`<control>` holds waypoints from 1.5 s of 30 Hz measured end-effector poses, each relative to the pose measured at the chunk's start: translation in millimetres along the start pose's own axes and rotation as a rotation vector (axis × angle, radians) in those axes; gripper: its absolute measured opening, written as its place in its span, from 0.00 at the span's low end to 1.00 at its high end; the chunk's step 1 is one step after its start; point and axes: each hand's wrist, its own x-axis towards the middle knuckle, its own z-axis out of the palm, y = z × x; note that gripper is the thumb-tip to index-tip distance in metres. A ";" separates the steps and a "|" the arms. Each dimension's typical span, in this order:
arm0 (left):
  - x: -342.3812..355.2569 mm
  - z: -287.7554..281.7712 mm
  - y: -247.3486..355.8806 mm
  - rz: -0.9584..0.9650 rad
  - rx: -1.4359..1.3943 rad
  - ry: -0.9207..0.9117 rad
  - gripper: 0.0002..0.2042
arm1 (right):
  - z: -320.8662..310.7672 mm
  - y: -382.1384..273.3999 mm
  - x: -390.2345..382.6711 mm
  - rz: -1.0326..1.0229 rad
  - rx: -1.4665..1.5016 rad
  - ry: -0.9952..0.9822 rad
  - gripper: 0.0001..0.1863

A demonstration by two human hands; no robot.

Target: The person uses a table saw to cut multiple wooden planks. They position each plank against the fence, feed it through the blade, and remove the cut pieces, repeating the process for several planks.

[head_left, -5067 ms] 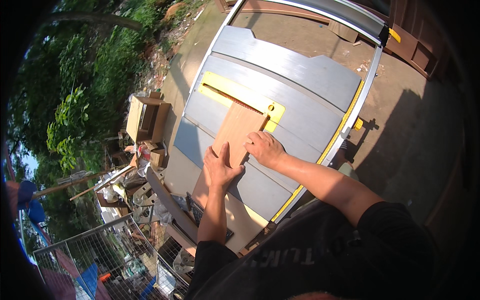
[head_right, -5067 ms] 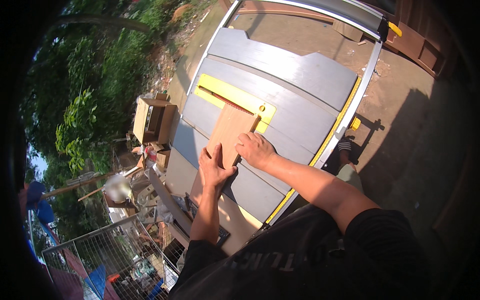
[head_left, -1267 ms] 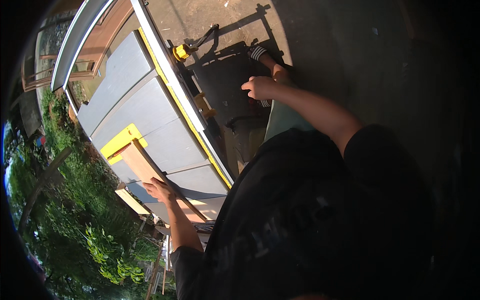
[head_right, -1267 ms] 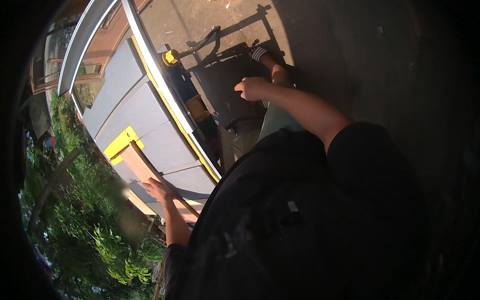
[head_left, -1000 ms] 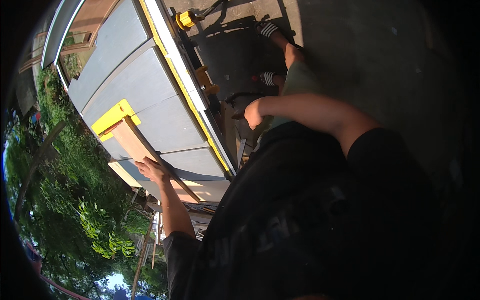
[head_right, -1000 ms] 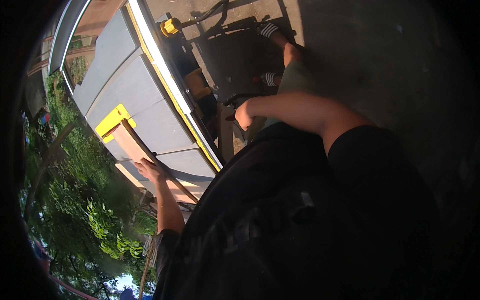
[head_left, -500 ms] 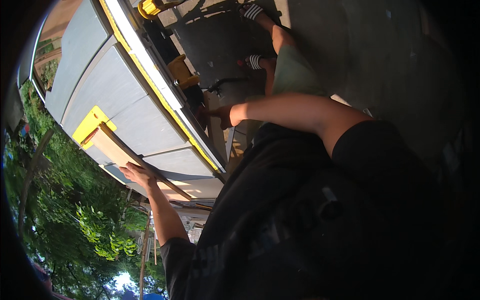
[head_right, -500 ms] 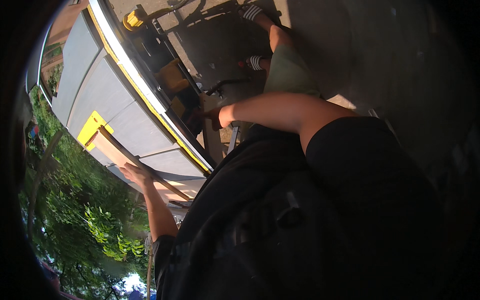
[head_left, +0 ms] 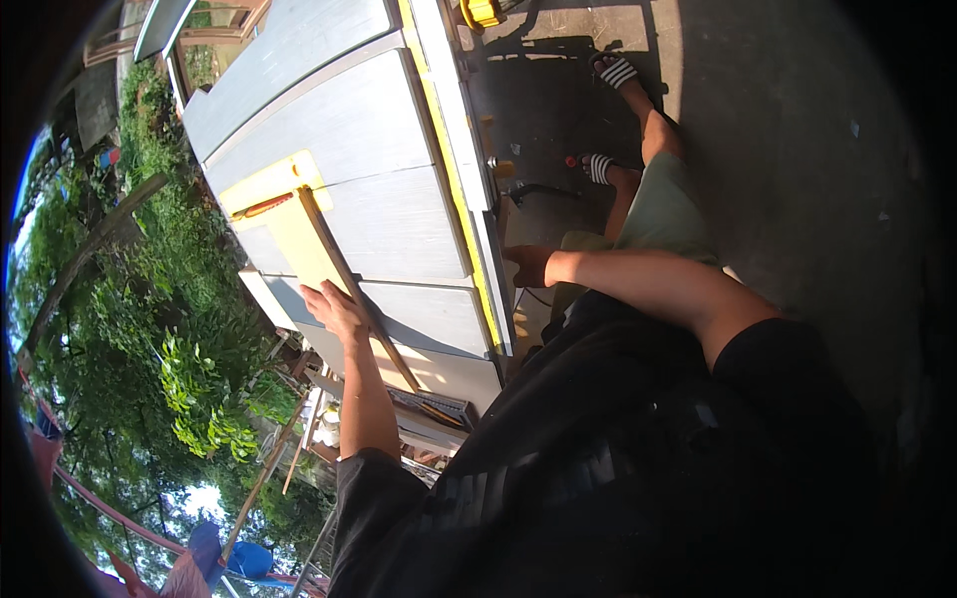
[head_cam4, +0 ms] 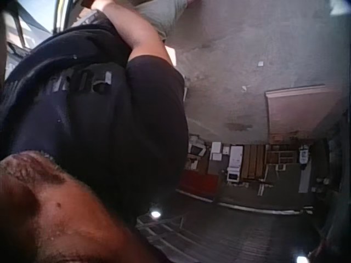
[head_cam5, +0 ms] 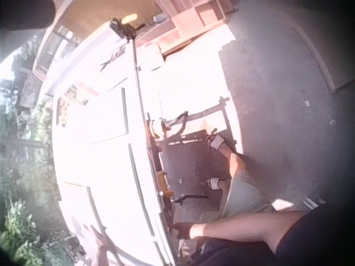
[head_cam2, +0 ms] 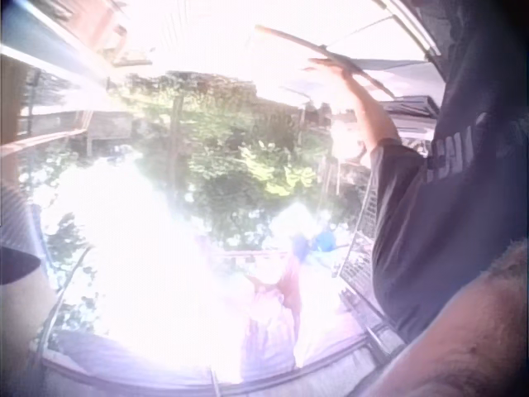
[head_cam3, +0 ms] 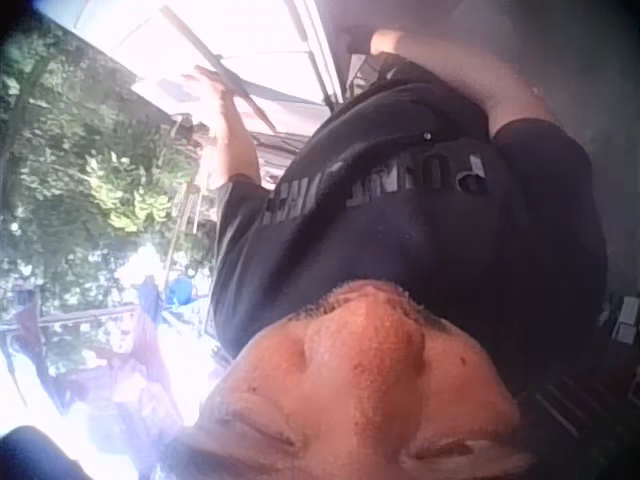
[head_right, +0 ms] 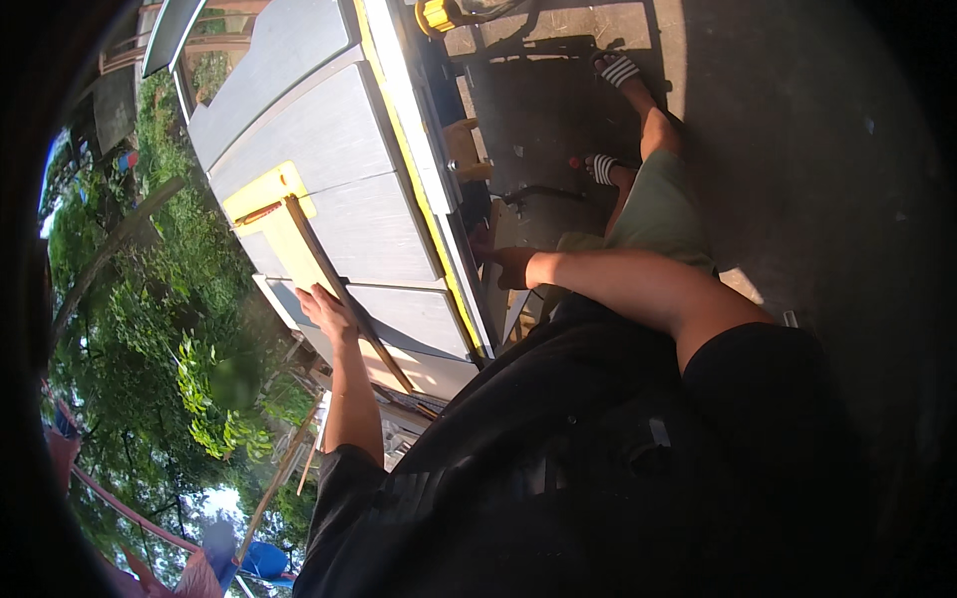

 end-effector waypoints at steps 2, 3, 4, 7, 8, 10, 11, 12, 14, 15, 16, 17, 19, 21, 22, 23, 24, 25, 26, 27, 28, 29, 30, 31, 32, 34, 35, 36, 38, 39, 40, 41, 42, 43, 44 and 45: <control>-1.0 -2.9 20.1 -0.054 -0.007 -0.019 0.39 | 0.9 7.3 1.4 0.014 -0.022 0.005 0.46; -1.8 -4.0 21.6 -0.078 0.008 -0.017 0.38 | 1.3 5.1 2.7 0.024 -0.043 -0.006 0.42; -5.5 -4.5 21.0 -0.109 0.022 -0.015 0.38 | 0.6 5.3 3.2 0.036 -0.069 -0.021 0.37; -9.0 -6.7 24.2 -0.148 0.012 -0.015 0.39 | 28.5 46.0 31.9 -0.120 -0.068 0.019 0.28; -7.4 -6.4 27.3 -0.162 0.006 -0.020 0.39 | 16.9 35.5 23.7 -0.118 -0.211 -0.020 0.26; -8.4 -4.5 26.9 -0.190 0.003 -0.034 0.39 | -17.7 -32.5 -1.6 -0.058 -0.204 -0.049 0.24; -8.3 -6.0 31.2 -0.196 0.005 -0.037 0.39 | -15.2 -23.7 1.6 -0.083 -0.237 -0.074 0.21; -7.4 -8.6 34.2 -0.193 0.011 -0.038 0.39 | -0.6 6.4 13.0 -0.177 -0.149 -0.027 0.20; -8.7 -8.1 32.7 -0.217 0.023 -0.025 0.39 | 11.4 35.9 22.4 -0.227 0.047 -0.038 0.19; -6.9 -9.1 36.3 -0.236 0.031 -0.032 0.39 | 7.8 32.6 18.3 -0.174 0.163 -0.076 0.19; -9.1 -10.6 38.9 -0.258 0.040 -0.045 0.39 | 2.6 35.9 9.2 -0.168 -0.040 -0.140 0.18; -8.3 -11.3 42.7 -0.251 0.033 -0.044 0.39 | -6.9 39.2 5.2 -0.184 -0.249 -0.198 0.17; -8.8 -12.5 44.0 -0.258 0.016 -0.037 0.39 | -52.2 -39.0 -24.8 -0.010 -0.914 -0.582 0.17; -9.0 -16.6 49.0 -0.261 -0.002 -0.031 0.41 | -86.6 -109.7 -60.8 0.227 -0.916 -0.655 0.18; -10.9 -17.3 50.0 -0.260 -0.011 -0.022 0.41 | -97.2 -111.5 -80.7 0.297 -0.798 -0.463 0.19; -12.2 -15.8 47.9 -0.261 -0.026 0.001 0.43 | -110.0 -149.2 -88.7 0.338 -0.854 -0.577 0.20; -14.9 -13.1 43.0 -0.260 -0.038 0.018 0.45 | -117.6 -198.3 -99.6 0.384 -0.901 -0.693 0.21; -15.2 -13.1 40.4 -0.257 -0.048 0.033 0.46 | -121.3 -246.4 -108.7 0.296 -0.895 -0.620 0.17; -14.9 -15.9 40.5 -0.253 -0.054 -0.001 0.48 | -117.1 -282.0 -109.4 0.206 -0.889 -0.548 0.14; -14.1 -20.1 41.6 -0.244 -0.057 -0.036 0.49 | -106.4 -297.7 -102.0 0.006 -0.849 -0.428 0.10; -11.5 -22.3 41.4 -0.232 -0.065 -0.073 0.51 | -94.9 -312.8 -92.7 -0.186 -0.804 -0.304 0.07; -13.0 -21.3 36.2 -0.230 -0.093 -0.098 0.55 | -80.6 -322.1 -70.9 -0.411 -0.772 -0.190 0.07; -11.5 -22.8 35.5 -0.185 -0.064 -0.119 0.55 | -65.8 -325.7 -39.6 -0.632 -0.729 -0.066 0.08; -11.1 -24.4 35.3 -0.140 -0.034 -0.142 0.55 | -52.5 -326.0 -6.8 -0.721 -0.775 -0.033 0.13; -11.6 -25.8 35.6 -0.094 -0.002 -0.163 0.56 | -36.1 -316.3 32.8 -0.963 -0.730 0.136 0.17; -11.2 -15.2 23.8 -0.073 -0.010 -0.123 0.56 | -16.5 -316.9 94.2 -0.969 -0.925 0.155 0.24; -11.2 -10.1 22.9 -0.067 -0.012 -0.111 0.56 | -8.9 -316.1 114.9 -0.968 -1.009 0.239 0.27; -14.1 -6.3 19.4 -0.062 -0.015 -0.103 0.57 | -4.2 -314.1 129.2 -0.921 -1.074 0.217 0.30; -18.4 -3.8 15.5 -0.098 -0.035 -0.110 0.58 | -1.0 -312.2 150.5 -0.830 -1.201 0.153 0.35; -18.2 -6.4 19.7 -0.105 -0.029 -0.109 0.59 | -5.1 -318.1 154.5 -0.734 -1.284 0.073 0.39; -18.4 -9.5 23.8 -0.111 -0.022 -0.108 0.60 | -7.0 -319.7 156.8 -0.703 -1.282 0.056 0.40; -19.5 -13.8 27.5 -0.120 -0.022 -0.137 0.61 | -8.4 -320.8 158.4 -0.673 -1.281 0.041 0.40; -18.7 -23.1 34.7 -0.127 -0.023 -0.159 0.61 | -9.0 -322.1 160.0 -0.647 -1.282 0.028 0.41; -17.7 -27.5 38.3 -0.134 -0.023 -0.181 0.62 | -9.8 -322.3 160.2 -0.643 -1.284 0.019 0.41; -17.3 -24.8 37.3 -0.116 -0.022 -0.144 0.62 | -11.3 -321.9 159.8 -0.639 -1.286 0.011 0.42; -19.4 -22.4 35.4 -0.105 -0.018 -0.107 0.62 | -10.7 -321.4 159.4 -0.638 -1.285 -0.002 0.43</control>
